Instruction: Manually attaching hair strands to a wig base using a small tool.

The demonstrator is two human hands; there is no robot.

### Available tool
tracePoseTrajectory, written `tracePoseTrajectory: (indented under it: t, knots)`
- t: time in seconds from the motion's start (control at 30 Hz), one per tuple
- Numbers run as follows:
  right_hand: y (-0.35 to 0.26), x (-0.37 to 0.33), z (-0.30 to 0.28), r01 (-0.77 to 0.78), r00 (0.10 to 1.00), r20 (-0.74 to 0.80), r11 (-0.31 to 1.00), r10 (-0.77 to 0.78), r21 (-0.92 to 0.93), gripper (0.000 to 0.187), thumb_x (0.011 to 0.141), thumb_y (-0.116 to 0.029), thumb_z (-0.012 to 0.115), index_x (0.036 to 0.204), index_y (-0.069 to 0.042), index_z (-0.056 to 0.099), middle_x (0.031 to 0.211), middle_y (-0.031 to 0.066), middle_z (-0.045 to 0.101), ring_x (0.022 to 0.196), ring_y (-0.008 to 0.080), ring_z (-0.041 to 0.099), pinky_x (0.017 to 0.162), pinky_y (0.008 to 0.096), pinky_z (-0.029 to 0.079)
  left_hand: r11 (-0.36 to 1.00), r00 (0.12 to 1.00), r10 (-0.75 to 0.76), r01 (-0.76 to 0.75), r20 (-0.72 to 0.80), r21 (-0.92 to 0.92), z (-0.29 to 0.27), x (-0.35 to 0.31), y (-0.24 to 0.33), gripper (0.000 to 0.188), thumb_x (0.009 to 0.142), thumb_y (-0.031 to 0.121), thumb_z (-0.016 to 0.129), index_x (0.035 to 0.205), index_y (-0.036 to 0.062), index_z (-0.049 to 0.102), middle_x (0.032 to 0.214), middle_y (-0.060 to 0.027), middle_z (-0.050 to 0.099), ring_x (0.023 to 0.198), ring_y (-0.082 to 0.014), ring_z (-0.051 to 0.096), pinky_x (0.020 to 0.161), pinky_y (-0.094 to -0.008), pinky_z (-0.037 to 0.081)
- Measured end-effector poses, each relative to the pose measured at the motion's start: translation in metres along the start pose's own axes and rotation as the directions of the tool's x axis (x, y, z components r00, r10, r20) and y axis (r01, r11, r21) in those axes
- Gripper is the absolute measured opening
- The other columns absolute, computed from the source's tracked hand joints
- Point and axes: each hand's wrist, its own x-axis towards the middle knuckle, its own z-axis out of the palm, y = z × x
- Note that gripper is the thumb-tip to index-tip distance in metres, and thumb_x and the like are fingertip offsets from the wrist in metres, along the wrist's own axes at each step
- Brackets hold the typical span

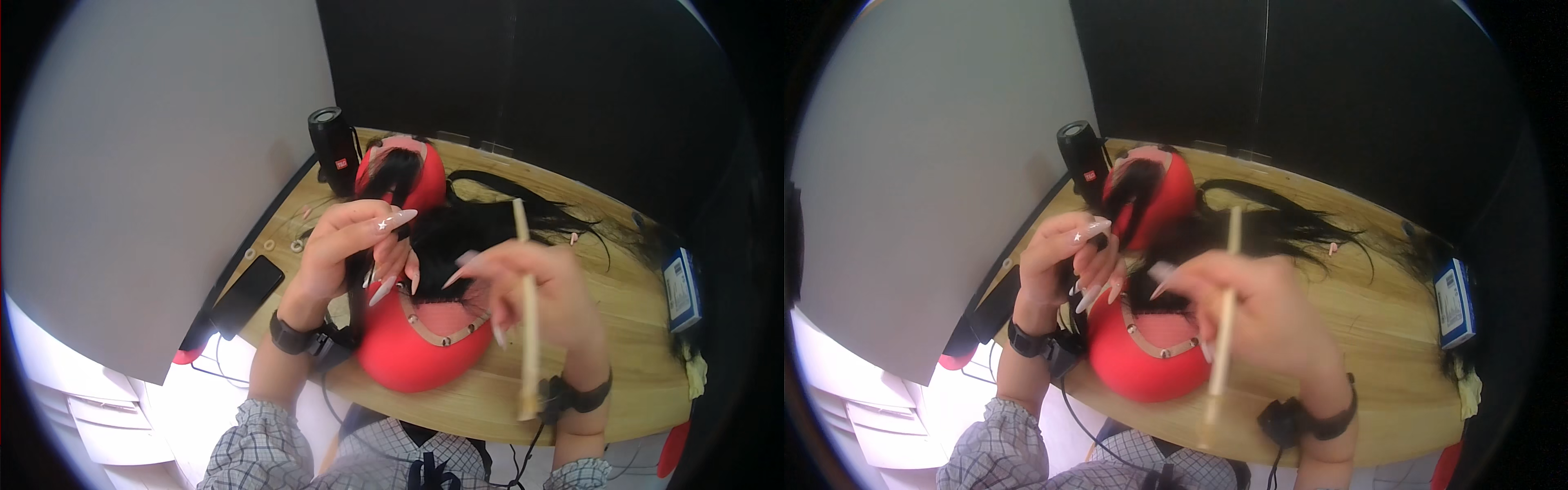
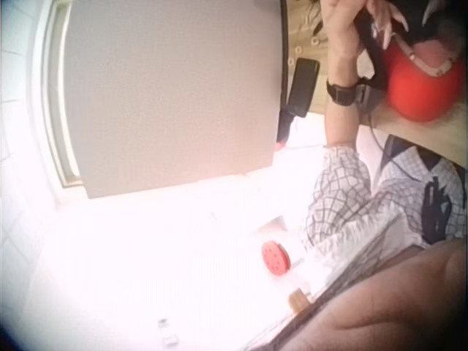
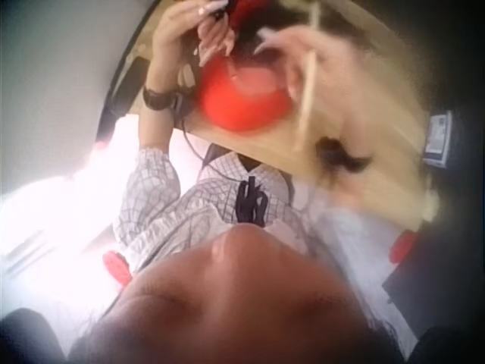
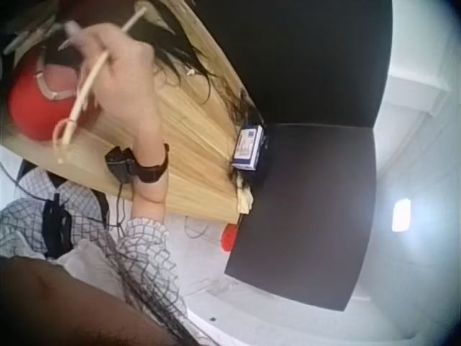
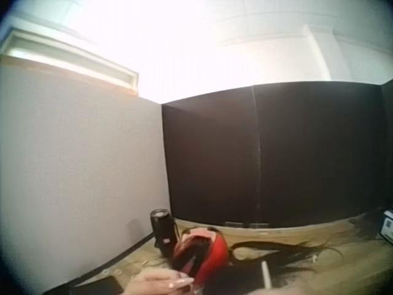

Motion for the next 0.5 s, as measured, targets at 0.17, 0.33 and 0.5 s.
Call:
tracePoseTrajectory:
  t: [0.17,0.33,0.5]
  knots:
    - [0.013,0.009,0.033,0.065,0.997,0.050,0.949,-0.052,-0.307,0.021,0.078,-0.017,0.072,0.092,-0.003,0.067,0.057,0.0089,0.061,0.050,0.0176,0.063,0.048,0.0269,0.046,0.997,0.999,-0.021,0.023,-0.025,0.075,0.002,-0.003,0.000,0.025,0.094,0.014,0.046,0.076,-0.0012,0.054,0.060,-0.0050,0.049,0.053,-0.0152,0.051,0.075,-0.0387,0.051]
    - [0.016,0.010,0.044,0.027,0.996,-0.063,0.883,-0.063,-0.468,0.030,0.071,-0.024,0.079,0.090,-0.006,0.065,0.058,0.0085,0.061,0.052,0.0205,0.064,0.050,0.0283,0.048,0.999,0.996,-0.012,0.015,-0.084,0.033,0.003,-0.010,0.002,0.023,0.094,0.015,0.046,0.086,-0.0035,0.058,0.062,-0.0037,0.050,0.053,-0.0147,0.052,0.078,-0.0391,0.051]
    - [0.023,0.014,0.056,0.114,0.982,-0.077,0.875,-0.170,-0.470,0.027,0.072,-0.023,0.079,0.087,-0.006,0.065,0.057,0.0076,0.060,0.051,0.0179,0.063,0.049,0.0280,0.048,1.000,1.000,0.001,-0.001,-0.017,0.019,-0.006,-0.012,0.002,0.024,0.093,0.015,0.046,0.076,0.0001,0.052,0.061,-0.0060,0.050,0.054,-0.0153,0.052,0.079,-0.0405,0.051]
